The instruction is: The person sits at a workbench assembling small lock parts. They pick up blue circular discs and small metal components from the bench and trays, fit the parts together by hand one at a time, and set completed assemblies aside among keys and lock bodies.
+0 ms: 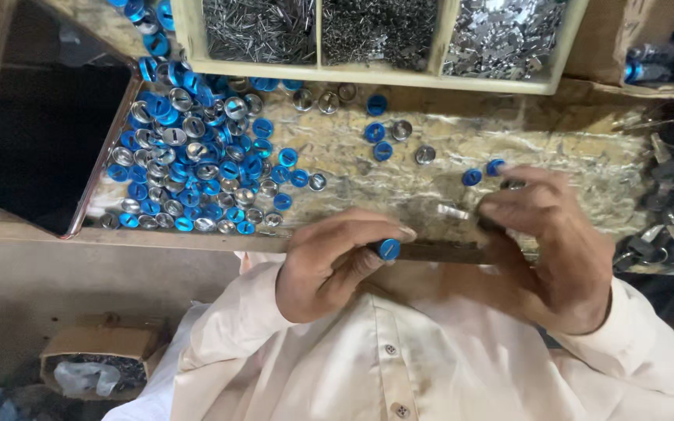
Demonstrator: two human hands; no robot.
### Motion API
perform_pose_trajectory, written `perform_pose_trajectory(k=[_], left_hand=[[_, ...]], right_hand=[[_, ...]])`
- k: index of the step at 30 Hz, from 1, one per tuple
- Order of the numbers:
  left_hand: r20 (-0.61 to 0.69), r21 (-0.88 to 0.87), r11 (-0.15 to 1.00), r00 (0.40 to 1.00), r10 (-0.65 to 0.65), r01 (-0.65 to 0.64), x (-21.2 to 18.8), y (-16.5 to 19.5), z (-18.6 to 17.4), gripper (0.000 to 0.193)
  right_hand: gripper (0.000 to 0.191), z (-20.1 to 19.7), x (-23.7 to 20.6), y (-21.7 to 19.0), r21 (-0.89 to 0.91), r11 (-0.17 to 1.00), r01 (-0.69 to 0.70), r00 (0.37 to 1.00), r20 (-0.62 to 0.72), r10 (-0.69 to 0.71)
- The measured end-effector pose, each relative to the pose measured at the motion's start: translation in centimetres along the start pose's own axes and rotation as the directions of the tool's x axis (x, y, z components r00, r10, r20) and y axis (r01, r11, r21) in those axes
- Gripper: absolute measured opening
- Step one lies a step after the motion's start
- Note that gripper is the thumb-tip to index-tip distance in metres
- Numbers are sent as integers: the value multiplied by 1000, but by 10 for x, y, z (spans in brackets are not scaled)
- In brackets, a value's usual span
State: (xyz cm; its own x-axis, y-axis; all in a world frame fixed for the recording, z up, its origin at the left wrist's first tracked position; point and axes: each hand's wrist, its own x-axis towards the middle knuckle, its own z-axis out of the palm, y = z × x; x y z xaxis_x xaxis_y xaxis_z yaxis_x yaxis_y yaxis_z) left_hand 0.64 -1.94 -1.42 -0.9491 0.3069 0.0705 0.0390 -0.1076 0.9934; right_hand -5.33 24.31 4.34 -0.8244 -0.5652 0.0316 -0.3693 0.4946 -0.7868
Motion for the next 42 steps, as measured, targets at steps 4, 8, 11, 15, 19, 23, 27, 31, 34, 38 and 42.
perform_pose_trajectory(k=[4, 8, 11, 15, 19, 23, 27, 31, 34, 38, 42], left_hand=[[57, 16, 999, 997, -51, 50, 7, 3, -6, 22], [79, 56, 995, 993, -87, 82, 11, 9, -7, 23], [61, 99, 994, 996, -61, 55, 11, 8, -5, 21], [86, 145, 988, 994, -66, 53, 4, 5, -5, 20], [117, 232, 968, 985, -123, 93, 1, 2, 0, 25], [-36, 215, 969, 993, -116, 121, 2, 7, 9, 24], [-78, 214, 968, 990, -117, 132, 3, 11, 12, 27], [-108, 367, 916, 985, -133, 164, 1, 12, 18, 34], [-83, 416, 879, 973, -216, 231, 2, 12, 21, 33], [-70, 554, 803, 973, -220, 221, 2, 13, 24, 28], [-31, 653, 756, 999, -29, 42, -1, 11, 31, 25]], right_hand=[[45, 9, -24, 3, 34, 999, 40, 982, 181, -45], [53, 33, -49, 16, 16, 984, 176, 971, 163, -176], [45, 48, -41, 12, -137, 953, 269, 963, 22, -269], [34, 29, 0, -4, -159, 899, 408, 911, 15, -411], [29, 1, 27, -16, -16, 921, 390, 905, 192, -380], [34, 49, 15, -20, -446, 758, 476, 830, -56, -555], [44, 81, -24, -16, -344, 909, 235, 930, -193, -313], [46, 73, -46, -2, -81, 982, 173, 979, -93, -180], [40, 73, -55, -2, 13, 1000, -18, 990, -142, 20], [38, 90, -49, -14, 71, 994, -86, 974, -204, 99], [39, 98, -22, -35, -118, 992, -33, 958, -285, -2]])
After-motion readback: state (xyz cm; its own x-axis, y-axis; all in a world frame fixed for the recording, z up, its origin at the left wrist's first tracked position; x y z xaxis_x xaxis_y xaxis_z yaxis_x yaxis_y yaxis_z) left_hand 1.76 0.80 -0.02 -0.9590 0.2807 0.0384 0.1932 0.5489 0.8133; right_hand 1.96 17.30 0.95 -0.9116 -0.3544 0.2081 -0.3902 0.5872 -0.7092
